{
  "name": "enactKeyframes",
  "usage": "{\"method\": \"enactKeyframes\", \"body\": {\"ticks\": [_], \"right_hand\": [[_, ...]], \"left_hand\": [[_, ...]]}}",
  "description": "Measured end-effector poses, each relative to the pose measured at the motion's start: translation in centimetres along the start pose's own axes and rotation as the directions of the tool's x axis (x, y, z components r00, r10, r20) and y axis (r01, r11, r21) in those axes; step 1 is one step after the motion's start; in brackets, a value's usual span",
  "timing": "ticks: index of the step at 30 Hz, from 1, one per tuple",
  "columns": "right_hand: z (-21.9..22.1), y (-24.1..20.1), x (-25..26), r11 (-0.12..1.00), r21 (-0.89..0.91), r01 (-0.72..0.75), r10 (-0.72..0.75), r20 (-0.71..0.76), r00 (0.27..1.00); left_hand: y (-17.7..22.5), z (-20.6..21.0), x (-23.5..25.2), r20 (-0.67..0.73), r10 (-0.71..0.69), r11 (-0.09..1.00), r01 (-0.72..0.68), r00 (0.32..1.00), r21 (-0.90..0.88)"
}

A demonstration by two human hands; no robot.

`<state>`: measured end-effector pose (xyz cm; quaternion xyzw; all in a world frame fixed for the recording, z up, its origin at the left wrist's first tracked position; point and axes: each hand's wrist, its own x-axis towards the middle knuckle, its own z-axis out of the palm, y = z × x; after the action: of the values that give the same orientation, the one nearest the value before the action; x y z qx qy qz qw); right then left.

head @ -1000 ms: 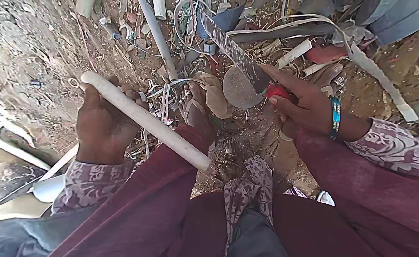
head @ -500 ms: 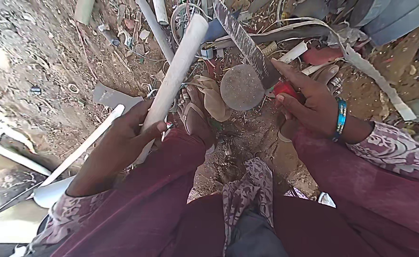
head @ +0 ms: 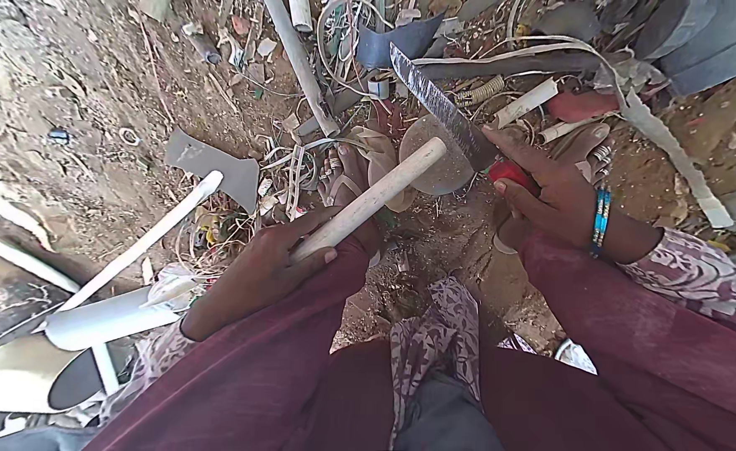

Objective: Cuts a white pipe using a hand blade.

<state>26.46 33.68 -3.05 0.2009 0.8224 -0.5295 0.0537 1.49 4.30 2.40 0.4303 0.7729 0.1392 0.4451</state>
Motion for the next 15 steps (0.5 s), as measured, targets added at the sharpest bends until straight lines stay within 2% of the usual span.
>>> {"method": "enactKeyframes", "body": {"ticks": [6,10,12,15], "right_hand": [[0.1,0.2,-0.1,1.0,-0.025,-0.006,0.007,0.051,0.999],[0.3,0.3,-0.1,0.994,-0.099,-0.049,0.063,0.148,0.987],[0.4,0.4,-0.4,0.996,-0.085,0.012,0.006,0.208,0.978],[0.7,0.1,-0.5,0.987,0.074,0.14,-0.157,0.341,0.927]], "left_hand": [[0.7,0.1,0.0,0.009,-0.022,1.0,0.022,1.0,-0.004],[1.3,-0.1,0.0,0.014,-0.004,1.0,0.004,1.0,0.0],[1.4,-0.1,0.0,0.012,-0.002,1.0,0.002,1.0,0.0],[1.1,0.2,0.1,0.007,-0.003,1.0,0.003,1.0,-0.021]]}}
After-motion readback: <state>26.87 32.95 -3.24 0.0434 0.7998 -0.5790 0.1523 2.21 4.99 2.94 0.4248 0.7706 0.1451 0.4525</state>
